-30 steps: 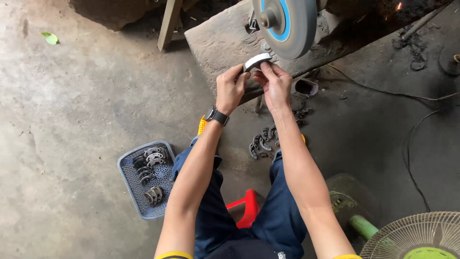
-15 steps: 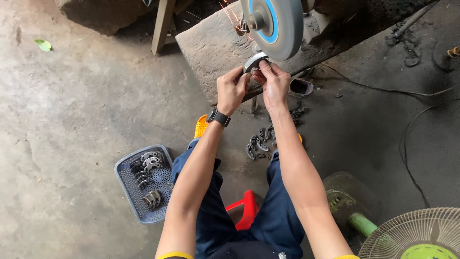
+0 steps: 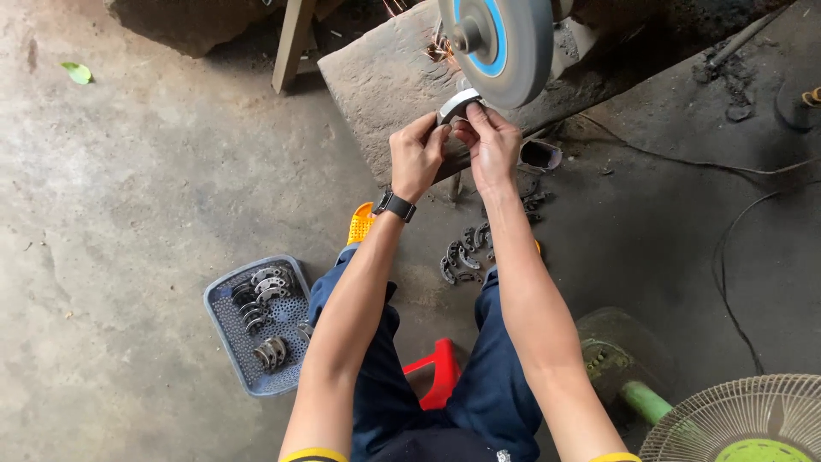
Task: The person sits on a low stool and grinds small metal parts against a rotating grinding wheel, creating sparks. They repeatedly pick up parts from a plastic basket and the floor, grind them, and place them back into the basket.
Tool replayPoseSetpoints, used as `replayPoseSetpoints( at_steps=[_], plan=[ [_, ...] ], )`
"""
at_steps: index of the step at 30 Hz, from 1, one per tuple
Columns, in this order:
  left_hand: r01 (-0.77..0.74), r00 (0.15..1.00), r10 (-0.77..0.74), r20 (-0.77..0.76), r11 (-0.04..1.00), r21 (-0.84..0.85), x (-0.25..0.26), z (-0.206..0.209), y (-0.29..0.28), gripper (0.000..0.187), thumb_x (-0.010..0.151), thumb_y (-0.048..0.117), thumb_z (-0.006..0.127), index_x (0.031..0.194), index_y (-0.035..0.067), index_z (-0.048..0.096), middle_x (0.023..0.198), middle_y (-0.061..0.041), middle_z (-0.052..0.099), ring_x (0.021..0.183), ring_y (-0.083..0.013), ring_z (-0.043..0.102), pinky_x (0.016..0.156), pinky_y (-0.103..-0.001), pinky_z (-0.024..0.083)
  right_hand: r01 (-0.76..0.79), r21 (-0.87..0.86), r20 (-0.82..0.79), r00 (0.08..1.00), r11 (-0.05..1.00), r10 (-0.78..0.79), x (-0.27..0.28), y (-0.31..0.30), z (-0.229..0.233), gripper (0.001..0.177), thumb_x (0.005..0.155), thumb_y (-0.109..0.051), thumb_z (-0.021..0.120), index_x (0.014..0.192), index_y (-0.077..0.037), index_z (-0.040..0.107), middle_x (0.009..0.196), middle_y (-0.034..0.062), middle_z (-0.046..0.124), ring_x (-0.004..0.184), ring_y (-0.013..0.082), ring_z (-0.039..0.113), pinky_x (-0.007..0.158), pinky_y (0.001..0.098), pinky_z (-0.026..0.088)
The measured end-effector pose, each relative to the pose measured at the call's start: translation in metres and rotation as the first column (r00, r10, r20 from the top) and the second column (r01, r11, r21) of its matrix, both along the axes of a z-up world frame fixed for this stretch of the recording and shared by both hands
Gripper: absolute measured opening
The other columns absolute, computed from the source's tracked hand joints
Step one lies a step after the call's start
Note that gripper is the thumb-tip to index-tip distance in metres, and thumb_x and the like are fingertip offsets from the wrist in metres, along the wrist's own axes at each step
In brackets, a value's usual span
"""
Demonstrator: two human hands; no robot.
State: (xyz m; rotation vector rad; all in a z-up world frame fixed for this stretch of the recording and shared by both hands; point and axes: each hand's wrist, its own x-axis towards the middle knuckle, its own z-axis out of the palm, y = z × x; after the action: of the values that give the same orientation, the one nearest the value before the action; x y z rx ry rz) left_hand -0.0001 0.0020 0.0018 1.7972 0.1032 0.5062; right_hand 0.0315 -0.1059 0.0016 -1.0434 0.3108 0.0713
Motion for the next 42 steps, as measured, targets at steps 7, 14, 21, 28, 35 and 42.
replayPoseSetpoints(
  at_steps=[7, 14, 21, 28, 35, 42],
  plan=[
    [0.018, 0.999, -0.017, 0.03, 0.999, -0.033, 0.009, 0.0, -0.013, 0.008, 0.076, 0.004, 0.064, 0.07, 0.007, 0.061, 0.051, -0.01, 0.058, 0.047, -0.0239, 0.059, 0.048, -0.027, 0.045, 0.037, -0.003, -0.022, 0.999, 0.999, -0.037, 0.009, -0.017, -0.011, 0.01, 0.08, -0.012, 0.069, 0.08, -0.003, 0.064, 0.076, 0.0155, 0.067, 0.063, 0.0196, 0.068, 0.056, 0.0236, 0.06],
    [0.005, 1.0, -0.005, -0.016, 1.0, -0.007, -0.007, -0.003, 0.018, 0.012, 0.076, 0.004, 0.063, 0.067, 0.011, 0.061, 0.045, -0.003, 0.057, 0.042, -0.015, 0.058, 0.047, -0.022, 0.046, -0.102, 0.032, -0.022, 0.994, 0.994, 0.102, -0.004, 0.006, -0.008, 0.013, 0.081, -0.015, 0.069, 0.085, -0.003, 0.066, 0.081, 0.016, 0.068, 0.065, 0.0208, 0.068, 0.058, 0.0261, 0.062],
    [0.081, 0.997, -0.082, -0.002, 0.989, -0.122, 0.006, -0.006, -0.012, 0.011, 0.077, 0.002, 0.061, 0.07, 0.009, 0.063, 0.045, -0.004, 0.058, 0.04, -0.0141, 0.059, 0.044, -0.02, 0.046, -0.011, -0.025, 0.015, 1.0, 1.0, 0.011, 0.002, -0.02, -0.01, 0.013, 0.082, -0.015, 0.068, 0.086, -0.002, 0.065, 0.081, 0.0154, 0.068, 0.066, 0.0207, 0.068, 0.059, 0.0244, 0.061],
    [0.025, 0.998, -0.022, 0.062, 0.999, -0.048, 0.0, -0.005, 0.003, 0.006, 0.077, 0.001, 0.063, 0.079, 0.007, 0.065, 0.053, -0.009, 0.06, 0.046, -0.0174, 0.061, 0.047, -0.025, 0.047, -0.033, -0.044, 0.008, 0.999, 0.998, 0.034, -0.004, -0.003, 0.004, 0.014, 0.081, -0.015, 0.069, 0.086, -0.002, 0.067, 0.079, 0.0146, 0.068, 0.063, 0.0193, 0.067, 0.057, 0.0254, 0.061],
    [0.015, 0.989, -0.015, 0.146, 1.0, 0.001, 0.012, 0.001, -0.009, 0.007, 0.077, 0.002, 0.066, 0.083, 0.002, 0.064, 0.059, -0.015, 0.06, 0.058, -0.0321, 0.063, 0.05, -0.03, 0.049, 0.077, 0.025, -0.046, 0.996, 0.997, -0.075, 0.001, -0.012, -0.007, 0.013, 0.081, -0.015, 0.069, 0.085, -0.003, 0.066, 0.076, 0.0138, 0.067, 0.065, 0.0195, 0.068, 0.059, 0.0232, 0.061],
    [0.015, 0.987, -0.022, 0.161, 0.999, 0.044, 0.01, 0.013, -0.007, 0.004, 0.079, 0.003, 0.065, 0.082, 0.003, 0.063, 0.06, -0.014, 0.059, 0.058, -0.032, 0.063, 0.05, -0.03, 0.048, 0.099, 0.055, -0.051, 0.994, 0.994, -0.096, 0.003, -0.01, -0.017, 0.014, 0.08, -0.014, 0.069, 0.086, -0.002, 0.065, 0.078, 0.0159, 0.066, 0.067, 0.0207, 0.068, 0.059, 0.0245, 0.061]
  ],
)
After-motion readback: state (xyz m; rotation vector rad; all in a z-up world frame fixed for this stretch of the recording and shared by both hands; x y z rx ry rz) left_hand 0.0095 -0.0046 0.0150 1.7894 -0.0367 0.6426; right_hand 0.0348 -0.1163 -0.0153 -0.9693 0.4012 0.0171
